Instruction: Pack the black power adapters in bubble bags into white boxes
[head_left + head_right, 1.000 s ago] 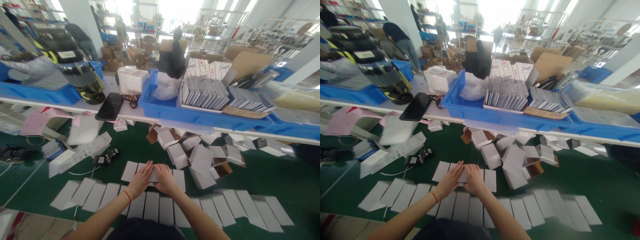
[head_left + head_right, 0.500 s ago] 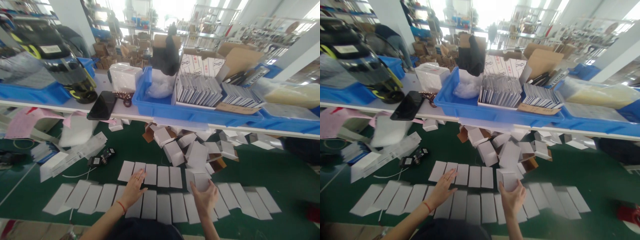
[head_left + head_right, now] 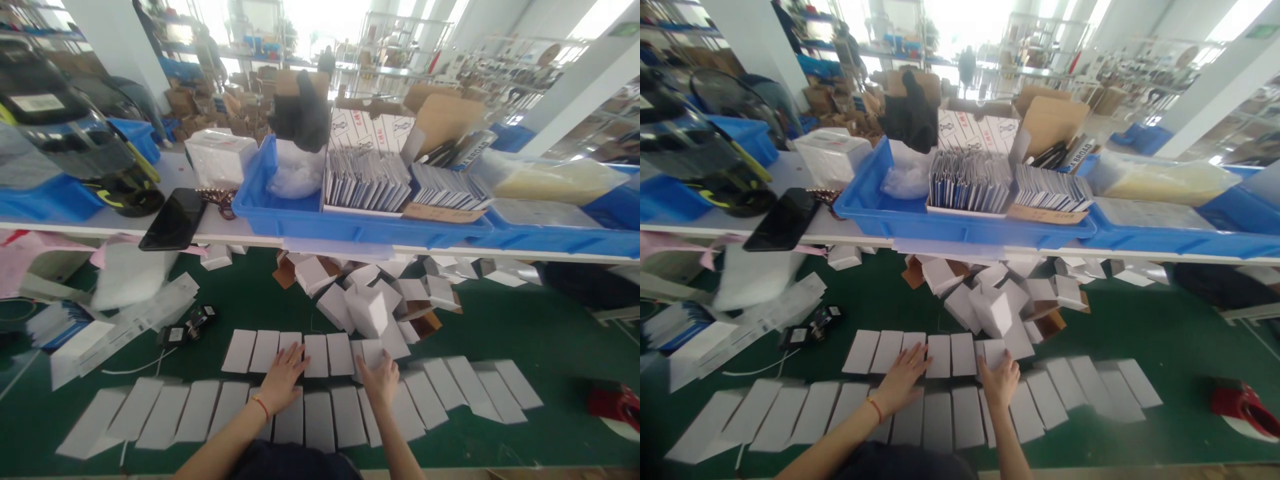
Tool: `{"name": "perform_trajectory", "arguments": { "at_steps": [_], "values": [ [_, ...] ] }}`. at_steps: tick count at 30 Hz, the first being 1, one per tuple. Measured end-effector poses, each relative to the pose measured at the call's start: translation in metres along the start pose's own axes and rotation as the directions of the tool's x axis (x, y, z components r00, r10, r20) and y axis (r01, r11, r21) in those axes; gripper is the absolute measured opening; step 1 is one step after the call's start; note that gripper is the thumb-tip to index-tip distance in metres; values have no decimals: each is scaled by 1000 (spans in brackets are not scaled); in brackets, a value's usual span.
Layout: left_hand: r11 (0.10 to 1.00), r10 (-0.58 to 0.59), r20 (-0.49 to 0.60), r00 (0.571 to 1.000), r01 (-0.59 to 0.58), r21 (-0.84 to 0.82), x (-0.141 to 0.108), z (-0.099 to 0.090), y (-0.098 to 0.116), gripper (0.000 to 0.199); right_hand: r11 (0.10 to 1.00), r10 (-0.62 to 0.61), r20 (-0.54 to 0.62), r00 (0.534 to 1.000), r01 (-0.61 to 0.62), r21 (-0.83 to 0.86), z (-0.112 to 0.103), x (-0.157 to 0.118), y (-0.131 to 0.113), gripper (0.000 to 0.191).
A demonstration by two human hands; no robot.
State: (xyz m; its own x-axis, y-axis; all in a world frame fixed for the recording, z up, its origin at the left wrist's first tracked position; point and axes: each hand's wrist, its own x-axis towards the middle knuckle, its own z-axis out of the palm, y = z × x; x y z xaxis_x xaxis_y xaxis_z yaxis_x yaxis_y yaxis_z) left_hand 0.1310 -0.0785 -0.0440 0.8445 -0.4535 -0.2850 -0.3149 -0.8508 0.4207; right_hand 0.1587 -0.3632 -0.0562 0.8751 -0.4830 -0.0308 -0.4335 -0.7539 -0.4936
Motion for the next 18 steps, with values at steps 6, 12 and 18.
{"name": "perform_trajectory", "arguments": {
  "at_steps": [6,12,18],
  "values": [
    [997,-70,138,988,73,-17,3,-10,5,86,994,-101,42,994,99,46,-4,27,5,70],
    [996,-78,169,983,83,-26,5,-15,8,88,966,-258,-41,965,259,20,-20,81,-21,91],
    [983,-15,82,997,30,-183,-8,-16,11,67,956,-229,255,939,267,-124,-12,124,-41,94]
  ]
}}
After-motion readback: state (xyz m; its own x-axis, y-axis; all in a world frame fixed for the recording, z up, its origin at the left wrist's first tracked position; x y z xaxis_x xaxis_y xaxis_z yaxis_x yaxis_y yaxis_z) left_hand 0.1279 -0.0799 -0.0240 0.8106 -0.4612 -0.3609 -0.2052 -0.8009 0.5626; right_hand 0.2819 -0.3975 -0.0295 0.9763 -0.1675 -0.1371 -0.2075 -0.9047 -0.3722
